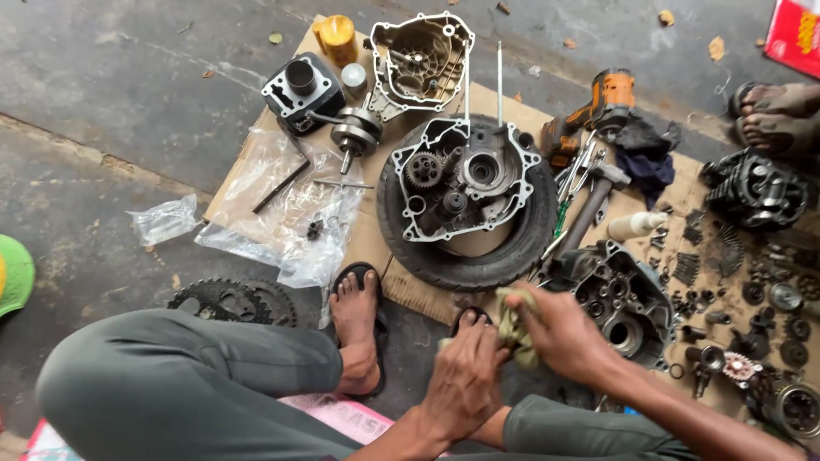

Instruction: The recorder is assembling and repairing internal components of a motorcycle engine on the floor of a workshop, assisted by another person.

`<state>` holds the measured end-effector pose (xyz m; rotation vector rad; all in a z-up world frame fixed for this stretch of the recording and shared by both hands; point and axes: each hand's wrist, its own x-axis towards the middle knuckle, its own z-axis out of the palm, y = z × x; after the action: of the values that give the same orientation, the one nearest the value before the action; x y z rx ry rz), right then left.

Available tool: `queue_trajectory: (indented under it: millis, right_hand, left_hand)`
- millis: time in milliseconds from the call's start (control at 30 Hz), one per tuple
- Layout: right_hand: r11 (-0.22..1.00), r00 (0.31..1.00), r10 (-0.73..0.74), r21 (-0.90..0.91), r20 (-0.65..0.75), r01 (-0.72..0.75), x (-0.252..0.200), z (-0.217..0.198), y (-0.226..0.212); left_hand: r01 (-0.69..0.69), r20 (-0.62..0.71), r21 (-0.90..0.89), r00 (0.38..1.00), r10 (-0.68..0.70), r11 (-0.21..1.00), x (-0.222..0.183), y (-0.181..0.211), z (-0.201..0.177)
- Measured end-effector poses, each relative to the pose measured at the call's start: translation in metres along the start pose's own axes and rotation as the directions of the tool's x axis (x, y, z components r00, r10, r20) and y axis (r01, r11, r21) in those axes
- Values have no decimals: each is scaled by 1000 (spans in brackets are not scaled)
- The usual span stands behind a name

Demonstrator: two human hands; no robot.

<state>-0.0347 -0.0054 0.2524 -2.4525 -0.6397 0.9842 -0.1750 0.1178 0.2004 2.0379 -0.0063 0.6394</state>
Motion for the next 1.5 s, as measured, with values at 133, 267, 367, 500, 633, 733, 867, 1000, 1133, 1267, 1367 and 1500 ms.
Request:
queue_trajectory:
  millis: [133, 267, 367, 500, 633, 733, 867, 1000, 1133, 1267, 1367, 1500]
  right_hand:
    - [907, 906, -420, 14, -46, 421, -6, -2, -18]
    - [777, 771, -629, -118, -104, 618, -2, 2, -13]
    - [907, 907, -419, -67, -39, 416, 1, -3, -14]
    - [991, 991, -132, 16, -5, 132, 3, 3, -2]
    - [986, 990, -82, 133, -115, 97, 14, 22, 34]
    - [972, 995, 78, 227, -61, -62, 28, 29, 66]
    - [936, 977, 213, 287, -1, -203, 26, 10, 34]
    - [943, 974, 222, 243, 54, -228, 15, -3, 5]
    - [973, 972, 181, 115, 150, -199, 9, 11, 32]
    - [974, 983, 12, 219, 184, -53, 1, 13, 46]
    - [966, 986, -23, 258, 165, -21, 0, -5, 68]
    - [942, 983, 62, 314, 170, -114, 2, -72, 204]
  left_hand:
    - [207, 58, -22, 977, -206, 978, -7, -22, 3]
    - [400, 143, -134, 913, -382, 907, 0, -24, 0]
    - [469, 190, -233, 881, -433, 852, 4, -26, -1]
    - [437, 180, -329, 899, -399, 837, 5, -28, 1]
    - [313, 108, -162, 948, -299, 936, 7, -29, 3]
    - [165, 82, -70, 984, -159, 984, 7, -32, 0]
    - [223, 132, -102, 969, -209, 970, -4, -39, 13]
    - [462, 322, -313, 874, -365, 830, -6, -50, 15]
    - [271, 315, -162, 925, -210, 949, -14, -53, 10]
    - [228, 333, 88, 911, -244, 970, 1, -38, 0]
    - [467, 369, -321, 863, -345, 824, -18, -61, 27]
    - [623, 389, -732, 714, -583, 275, -17, -98, 34]
